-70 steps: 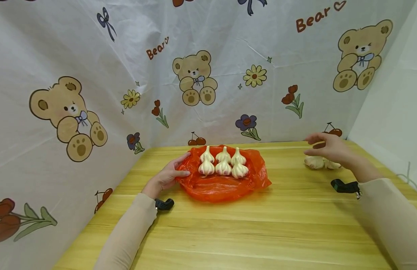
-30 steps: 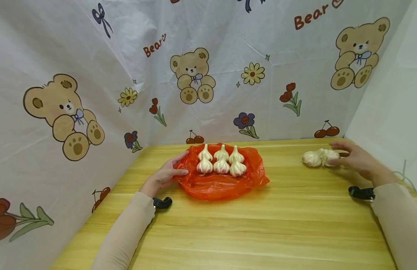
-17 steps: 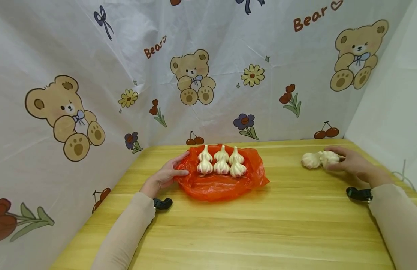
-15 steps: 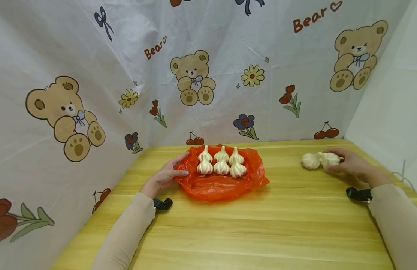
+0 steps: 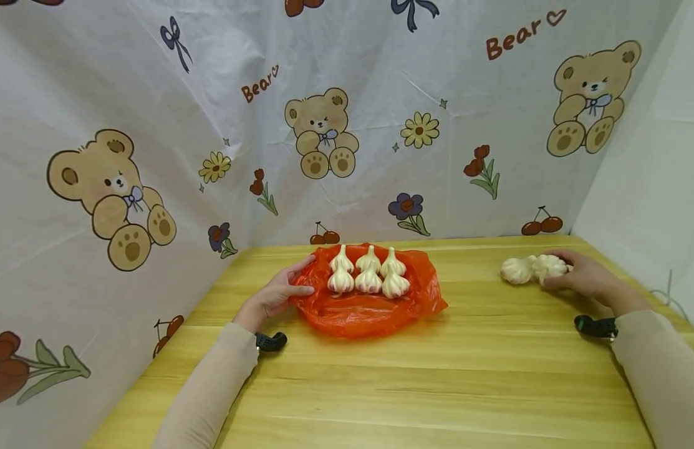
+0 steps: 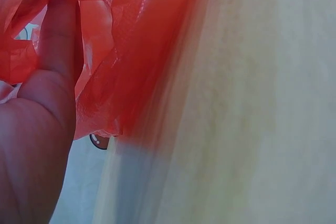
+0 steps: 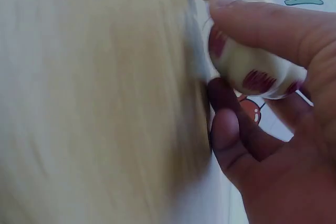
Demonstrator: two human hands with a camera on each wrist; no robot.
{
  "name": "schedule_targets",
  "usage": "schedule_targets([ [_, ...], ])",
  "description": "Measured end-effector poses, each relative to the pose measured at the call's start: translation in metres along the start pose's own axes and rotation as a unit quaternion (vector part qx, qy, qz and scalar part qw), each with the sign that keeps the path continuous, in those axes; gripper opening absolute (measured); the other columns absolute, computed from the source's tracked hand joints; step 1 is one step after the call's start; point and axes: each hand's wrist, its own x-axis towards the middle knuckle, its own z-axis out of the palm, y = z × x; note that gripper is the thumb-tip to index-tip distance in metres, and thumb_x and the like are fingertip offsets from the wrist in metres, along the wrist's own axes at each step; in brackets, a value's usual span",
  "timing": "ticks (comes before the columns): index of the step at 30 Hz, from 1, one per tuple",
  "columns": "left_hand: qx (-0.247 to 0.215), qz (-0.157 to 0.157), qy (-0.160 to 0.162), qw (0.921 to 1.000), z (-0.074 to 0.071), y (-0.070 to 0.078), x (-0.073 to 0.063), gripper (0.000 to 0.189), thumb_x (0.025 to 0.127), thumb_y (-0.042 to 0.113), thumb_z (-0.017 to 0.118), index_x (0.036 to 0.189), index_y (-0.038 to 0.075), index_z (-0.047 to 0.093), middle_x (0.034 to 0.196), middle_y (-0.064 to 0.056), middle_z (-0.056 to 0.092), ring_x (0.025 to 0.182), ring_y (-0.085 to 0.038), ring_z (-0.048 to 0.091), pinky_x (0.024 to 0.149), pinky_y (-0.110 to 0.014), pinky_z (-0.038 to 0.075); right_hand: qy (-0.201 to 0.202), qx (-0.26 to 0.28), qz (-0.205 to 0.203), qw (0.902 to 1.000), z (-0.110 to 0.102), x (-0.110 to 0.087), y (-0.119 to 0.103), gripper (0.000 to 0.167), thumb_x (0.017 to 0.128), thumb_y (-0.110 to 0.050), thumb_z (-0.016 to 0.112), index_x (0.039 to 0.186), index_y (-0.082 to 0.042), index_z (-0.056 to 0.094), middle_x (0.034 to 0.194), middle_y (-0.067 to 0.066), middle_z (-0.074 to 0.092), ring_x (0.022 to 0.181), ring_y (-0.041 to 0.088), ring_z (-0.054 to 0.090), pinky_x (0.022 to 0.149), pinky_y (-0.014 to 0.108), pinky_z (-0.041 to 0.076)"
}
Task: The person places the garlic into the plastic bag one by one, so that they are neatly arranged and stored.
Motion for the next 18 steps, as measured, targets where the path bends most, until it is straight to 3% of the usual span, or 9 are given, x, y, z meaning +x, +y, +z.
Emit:
schedule_targets([
  [3,-0.002,-0.001,0.002,1.0,-0.001,-0.001,0.0,0.091,0.095,-0.009,0.063,0.166,0.025,0.019,0.174,-0.005,0.014,0.156,-0.039,0.025,0.102,-0.039,0.056,0.027,-0.007,-0.008,0.9996,-0.002,-0.001,0.0,0.082,0.089,-0.03,0.081,0.151,0.003,0.039,0.143,0.036,0.046,0.106,0.017,0.055,0.077,0.012,0.041],
  [7,-0.009,0.001,0.0,1.0,-0.002,-0.001,0.001,0.091,0.095,-0.009,0.064,0.166,0.025,0.019,0.174,-0.006,0.015,0.156,-0.04,0.025,0.101,-0.038,0.057,0.048,0.012,-0.011,0.9987,-0.006,-0.001,0.001,0.079,0.088,-0.025,0.082,0.15,0.002,0.04,0.143,0.036,0.044,0.097,-0.004,0.047,0.074,0.007,0.04],
  [13,-0.011,0.003,-0.005,0.9999,-0.001,0.001,0.001,0.091,0.095,-0.007,0.064,0.167,0.024,0.018,0.174,-0.008,0.015,0.156,-0.04,0.024,0.1,-0.038,0.057,0.045,0.04,-0.005,0.9982,-0.011,-0.004,-0.002,0.078,0.089,-0.02,0.082,0.151,-0.002,0.038,0.152,0.038,0.032,0.099,-0.007,0.044,0.074,0.004,0.039],
  [18,-0.009,0.001,-0.008,0.9999,-0.002,-0.001,0.001,0.09,0.095,-0.006,0.065,0.167,0.025,0.018,0.174,-0.008,0.014,0.157,-0.039,0.024,0.101,-0.038,0.057,0.045,0.047,-0.009,0.9979,-0.014,-0.006,-0.005,0.074,0.09,-0.018,0.081,0.151,-0.012,0.04,0.148,0.039,0.037,0.095,-0.012,0.043,0.074,0.006,0.042],
])
